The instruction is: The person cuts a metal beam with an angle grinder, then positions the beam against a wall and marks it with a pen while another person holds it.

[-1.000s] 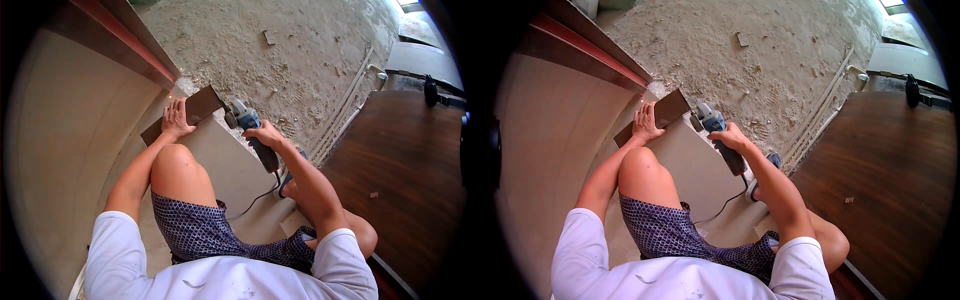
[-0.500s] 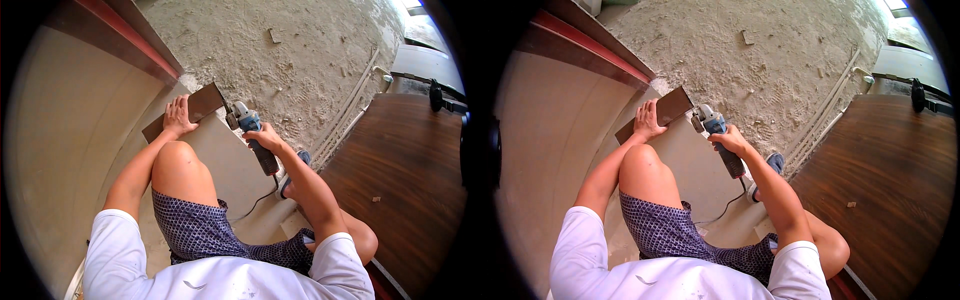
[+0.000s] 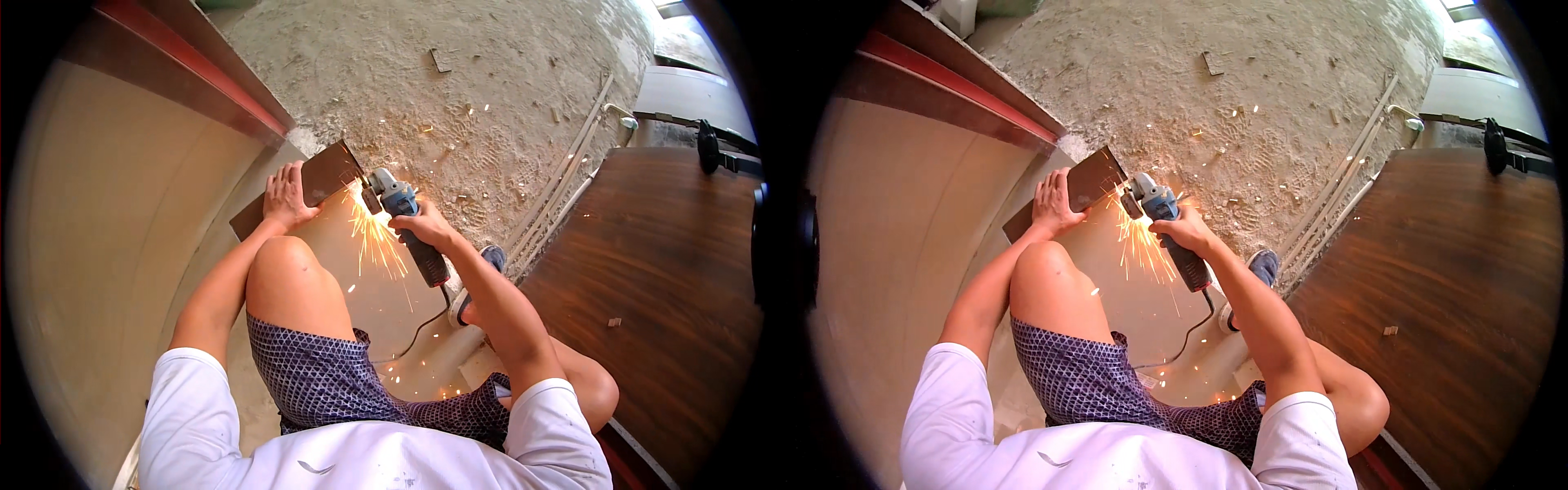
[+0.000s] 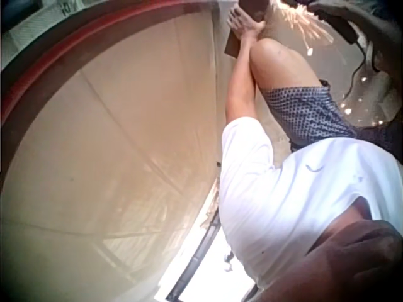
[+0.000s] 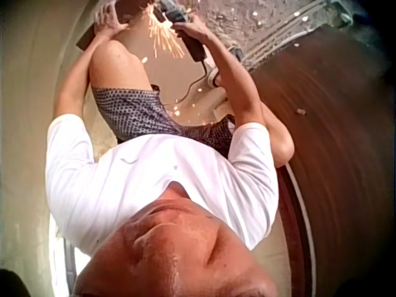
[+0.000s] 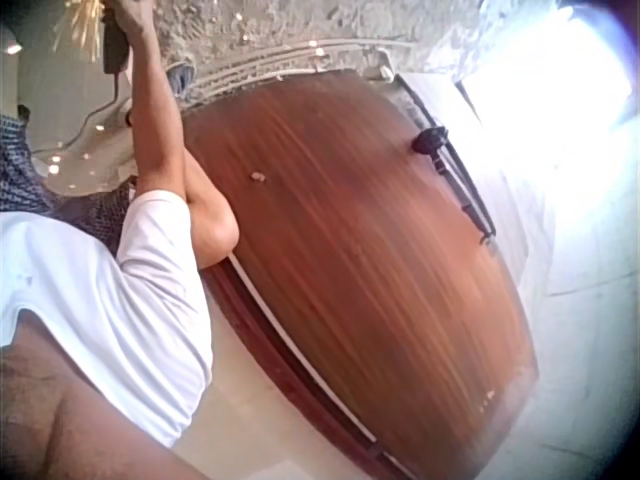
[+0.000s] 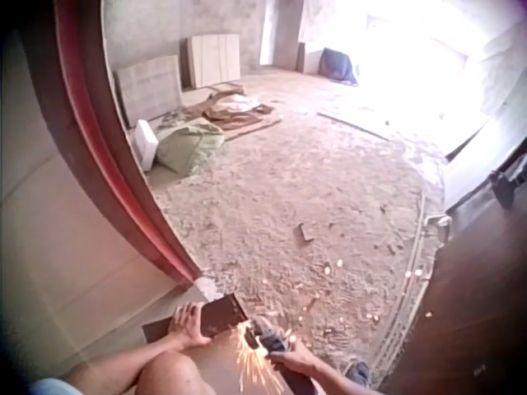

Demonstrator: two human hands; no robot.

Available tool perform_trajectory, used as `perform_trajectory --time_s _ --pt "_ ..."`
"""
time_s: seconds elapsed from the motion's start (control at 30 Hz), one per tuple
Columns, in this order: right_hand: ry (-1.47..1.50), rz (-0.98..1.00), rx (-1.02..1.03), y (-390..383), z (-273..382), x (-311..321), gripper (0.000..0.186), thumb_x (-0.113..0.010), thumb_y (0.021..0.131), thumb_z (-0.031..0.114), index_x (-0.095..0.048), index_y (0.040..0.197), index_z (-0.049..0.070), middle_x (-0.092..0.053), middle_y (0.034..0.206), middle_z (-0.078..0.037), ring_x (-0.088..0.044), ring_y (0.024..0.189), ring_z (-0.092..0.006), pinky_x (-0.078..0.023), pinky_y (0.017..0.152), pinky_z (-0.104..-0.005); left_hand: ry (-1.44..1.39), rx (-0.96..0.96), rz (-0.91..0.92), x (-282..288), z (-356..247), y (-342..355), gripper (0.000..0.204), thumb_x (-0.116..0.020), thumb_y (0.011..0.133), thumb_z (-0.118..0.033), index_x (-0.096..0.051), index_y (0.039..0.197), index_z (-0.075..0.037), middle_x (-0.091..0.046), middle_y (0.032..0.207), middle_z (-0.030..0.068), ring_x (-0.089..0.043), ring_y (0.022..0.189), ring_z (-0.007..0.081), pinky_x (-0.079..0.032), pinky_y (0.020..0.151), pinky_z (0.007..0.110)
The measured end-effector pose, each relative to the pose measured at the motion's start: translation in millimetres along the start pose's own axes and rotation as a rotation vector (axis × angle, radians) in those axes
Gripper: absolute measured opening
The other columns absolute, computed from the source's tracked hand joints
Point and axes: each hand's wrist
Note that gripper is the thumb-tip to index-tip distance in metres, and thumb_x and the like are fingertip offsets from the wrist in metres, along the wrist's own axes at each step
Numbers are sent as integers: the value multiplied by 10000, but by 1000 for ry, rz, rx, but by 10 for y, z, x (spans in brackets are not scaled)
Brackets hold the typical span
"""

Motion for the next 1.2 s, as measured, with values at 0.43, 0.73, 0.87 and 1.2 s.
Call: perform_trajectory --time_s 0.43,0.73,0.87,1.2 --pt "-18 -30 -16 40 -134 84 365 -901 820 252 -754 1027 -10 -777 854 -107 -750 720 -193 -608 672 -363 49 9 -2 -120 -20 31 1067 -923 748 -548 -407 1563 -89 -559 1460 138 -540 1405 348 -428 1162 526" --pt "13 21 3 102 66 46 342 -903 842 253 -744 982 -14 -757 831 -86 -755 689 -174 -612 629 -338 118 -48 -101 -408 121 -74 1125 -892 766 -639 -420 1572 -12 -557 1507 239 -478 1484 410 -367 1233 555" --pt "-17 -25 9 137 -141 68 337 -887 811 276 -783 914 -27 -769 781 -94 -755 644 -183 -625 613 -356 89 -25 -13 -349 93 -66 1173 -913 741 -636 -399 1589 -8 -544 1525 204 -476 1479 387 -376 1214 571" --pt "74 16 -3 162 -122 10 304 -890 850 217 -746 973 -21 -759 809 -92 -752 675 -177 -613 628 -349 67 -33 -40 -429 232 -118 1262 -925 713 -693 -390 1619 4 -464 1648 271 -430 1548 418 -335 1271 581"
Point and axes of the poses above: each hand's wrist, its own y-axis towards the middle knuckle, its own x-axis out of the back of the hand, z = x × y
